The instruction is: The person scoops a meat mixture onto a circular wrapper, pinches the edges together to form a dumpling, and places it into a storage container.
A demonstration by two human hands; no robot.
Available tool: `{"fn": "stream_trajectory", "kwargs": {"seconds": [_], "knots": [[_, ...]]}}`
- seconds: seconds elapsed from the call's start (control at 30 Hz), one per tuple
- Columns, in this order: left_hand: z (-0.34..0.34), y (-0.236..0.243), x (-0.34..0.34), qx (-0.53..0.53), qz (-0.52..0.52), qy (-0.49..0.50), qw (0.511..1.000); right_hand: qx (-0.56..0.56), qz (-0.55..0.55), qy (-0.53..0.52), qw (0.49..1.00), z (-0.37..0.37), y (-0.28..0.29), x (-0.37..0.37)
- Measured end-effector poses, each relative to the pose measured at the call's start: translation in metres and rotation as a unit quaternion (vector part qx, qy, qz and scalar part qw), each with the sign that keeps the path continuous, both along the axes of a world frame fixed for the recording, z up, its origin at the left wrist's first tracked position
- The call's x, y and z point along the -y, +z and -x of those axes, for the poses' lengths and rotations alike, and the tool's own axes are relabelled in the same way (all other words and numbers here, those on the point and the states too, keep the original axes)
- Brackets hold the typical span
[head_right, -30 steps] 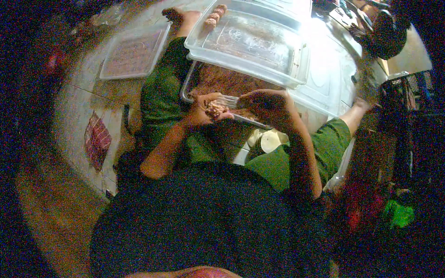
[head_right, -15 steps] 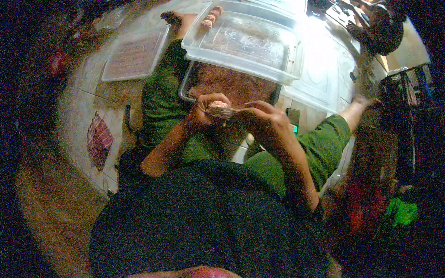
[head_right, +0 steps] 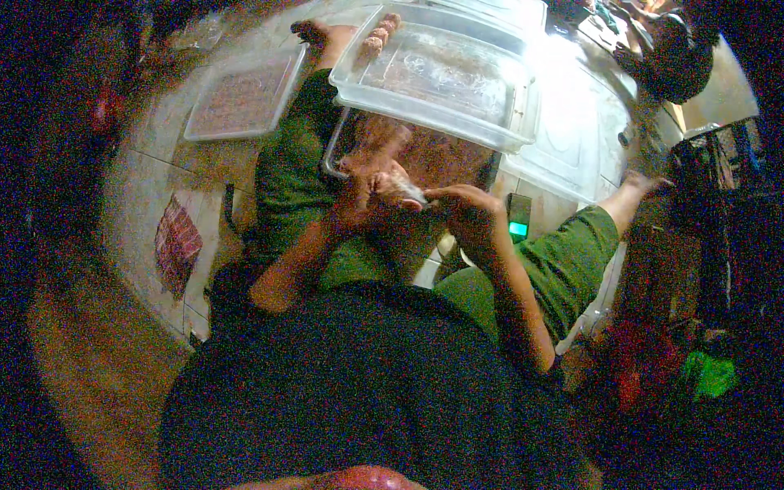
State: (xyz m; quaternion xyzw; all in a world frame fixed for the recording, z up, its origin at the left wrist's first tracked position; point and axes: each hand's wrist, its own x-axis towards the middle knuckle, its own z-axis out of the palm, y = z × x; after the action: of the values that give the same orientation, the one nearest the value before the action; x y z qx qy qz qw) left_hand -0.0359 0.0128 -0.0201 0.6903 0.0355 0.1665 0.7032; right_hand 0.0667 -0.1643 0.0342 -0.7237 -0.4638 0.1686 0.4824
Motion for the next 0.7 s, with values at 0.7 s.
{"fn": "stream_trajectory", "kwargs": {"seconds": [0.7], "knots": [[0.004,-0.005,-0.006,0.038,-0.112,0.015,0.993,0.131,-0.014,0.024,0.991,-0.008,0.011,-0.004]]}}
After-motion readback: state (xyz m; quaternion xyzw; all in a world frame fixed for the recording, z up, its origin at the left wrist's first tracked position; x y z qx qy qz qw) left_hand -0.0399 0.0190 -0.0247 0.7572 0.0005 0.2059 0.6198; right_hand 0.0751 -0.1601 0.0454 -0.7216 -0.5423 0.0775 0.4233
